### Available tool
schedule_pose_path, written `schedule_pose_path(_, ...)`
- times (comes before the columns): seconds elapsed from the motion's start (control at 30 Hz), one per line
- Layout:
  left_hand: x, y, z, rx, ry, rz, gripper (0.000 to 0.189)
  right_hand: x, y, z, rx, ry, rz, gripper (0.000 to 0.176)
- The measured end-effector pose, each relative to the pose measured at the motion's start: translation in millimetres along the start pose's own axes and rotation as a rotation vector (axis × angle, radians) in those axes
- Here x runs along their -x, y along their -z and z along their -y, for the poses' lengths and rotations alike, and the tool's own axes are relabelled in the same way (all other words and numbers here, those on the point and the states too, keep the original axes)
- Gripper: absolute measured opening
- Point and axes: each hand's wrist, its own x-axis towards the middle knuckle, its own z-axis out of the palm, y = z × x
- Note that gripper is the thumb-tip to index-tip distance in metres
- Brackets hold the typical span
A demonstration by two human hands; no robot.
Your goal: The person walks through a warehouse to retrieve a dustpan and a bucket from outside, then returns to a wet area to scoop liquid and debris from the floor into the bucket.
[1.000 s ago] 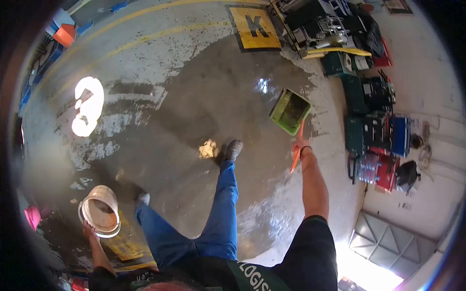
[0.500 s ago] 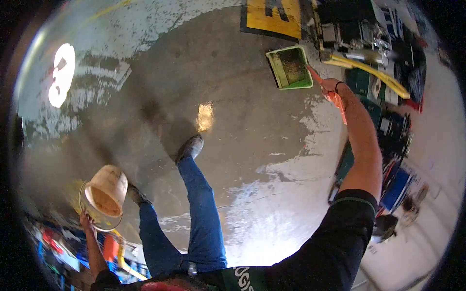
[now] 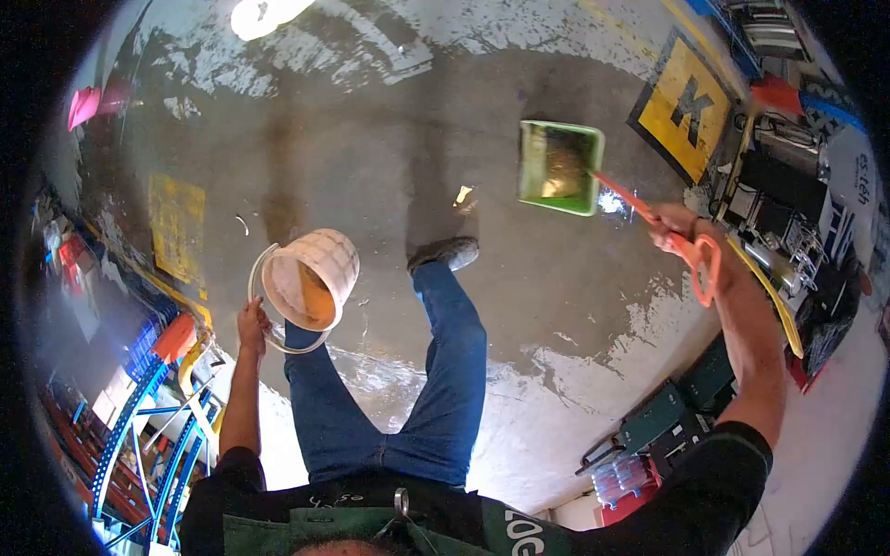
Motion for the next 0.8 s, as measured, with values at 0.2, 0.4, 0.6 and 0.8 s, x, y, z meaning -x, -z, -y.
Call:
schedule_pose_path(0.2,-43,127,-17,0.131,-0.013,-0.054,0.019,-38,-327,51,0.086,0.074,0.07,0.026)
schedule_pose_path(0.4,-74,316,-41,0.252,-0.059,-0.15,0.016,-117,-701,86,0.096,0.236,0.238,0.03)
schedule_pose_path(0.6,-115,489,-21,0.415,-0.142,-0.256,0.013,-190,-1074,163,0.076,0.09,0.484,0.015)
schedule_pose_path(0.8,-157,615,-15,0.607,-0.114,-0.417,0.011,-172,-1286,188,0.259,0.098,1.015,0.033)
